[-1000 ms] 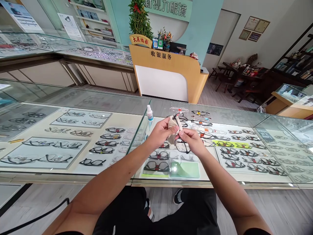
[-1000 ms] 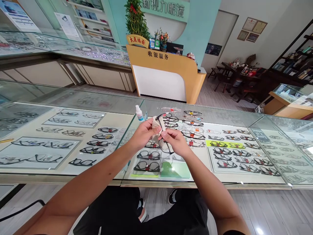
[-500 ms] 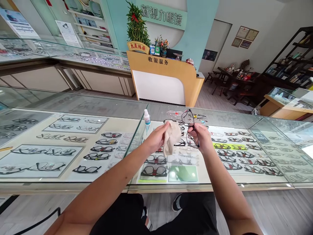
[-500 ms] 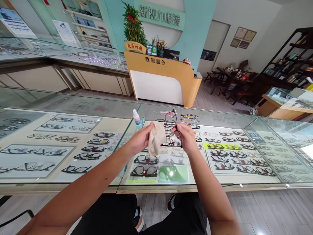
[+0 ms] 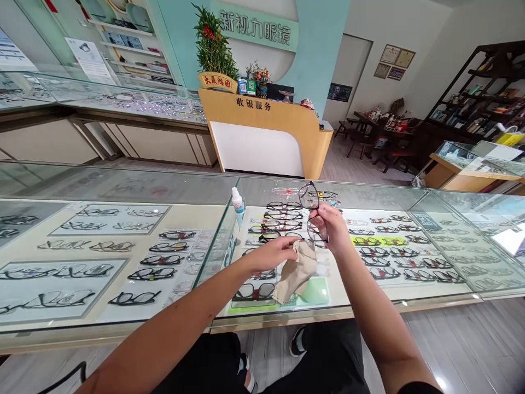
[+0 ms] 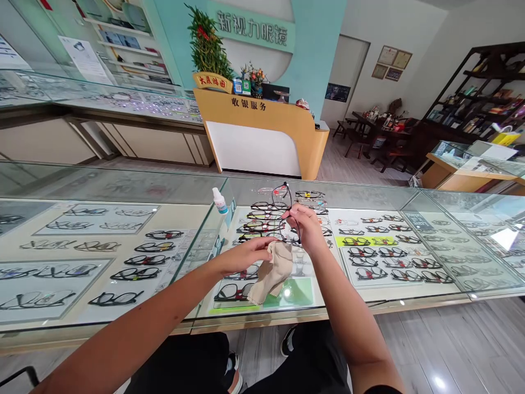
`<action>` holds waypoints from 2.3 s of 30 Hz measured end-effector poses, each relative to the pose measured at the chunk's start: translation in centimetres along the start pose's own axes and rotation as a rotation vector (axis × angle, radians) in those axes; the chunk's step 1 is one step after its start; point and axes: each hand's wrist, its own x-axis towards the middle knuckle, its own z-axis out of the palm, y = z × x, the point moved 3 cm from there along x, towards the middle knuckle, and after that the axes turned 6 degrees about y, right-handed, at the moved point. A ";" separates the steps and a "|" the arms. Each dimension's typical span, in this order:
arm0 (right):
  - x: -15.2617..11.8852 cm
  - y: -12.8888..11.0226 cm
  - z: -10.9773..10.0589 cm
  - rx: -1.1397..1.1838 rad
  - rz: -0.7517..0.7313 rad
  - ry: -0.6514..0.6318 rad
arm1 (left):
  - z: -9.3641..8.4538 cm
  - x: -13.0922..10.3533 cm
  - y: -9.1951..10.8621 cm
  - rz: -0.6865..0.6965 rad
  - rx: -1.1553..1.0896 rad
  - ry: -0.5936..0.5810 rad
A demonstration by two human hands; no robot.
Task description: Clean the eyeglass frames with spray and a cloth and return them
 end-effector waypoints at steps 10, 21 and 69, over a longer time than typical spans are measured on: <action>-0.4 -0.4 0.0 0.012 0.102 -0.072 | 0.3 -0.6 1.5 0.180 0.242 -0.040; -1.2 -1.5 0.2 -0.223 0.052 -0.440 | -3.8 -1.9 3.0 0.940 0.586 0.674; 3.1 -15.2 3.7 -0.531 -0.863 0.002 | -9.3 0.2 18.3 0.950 0.486 0.934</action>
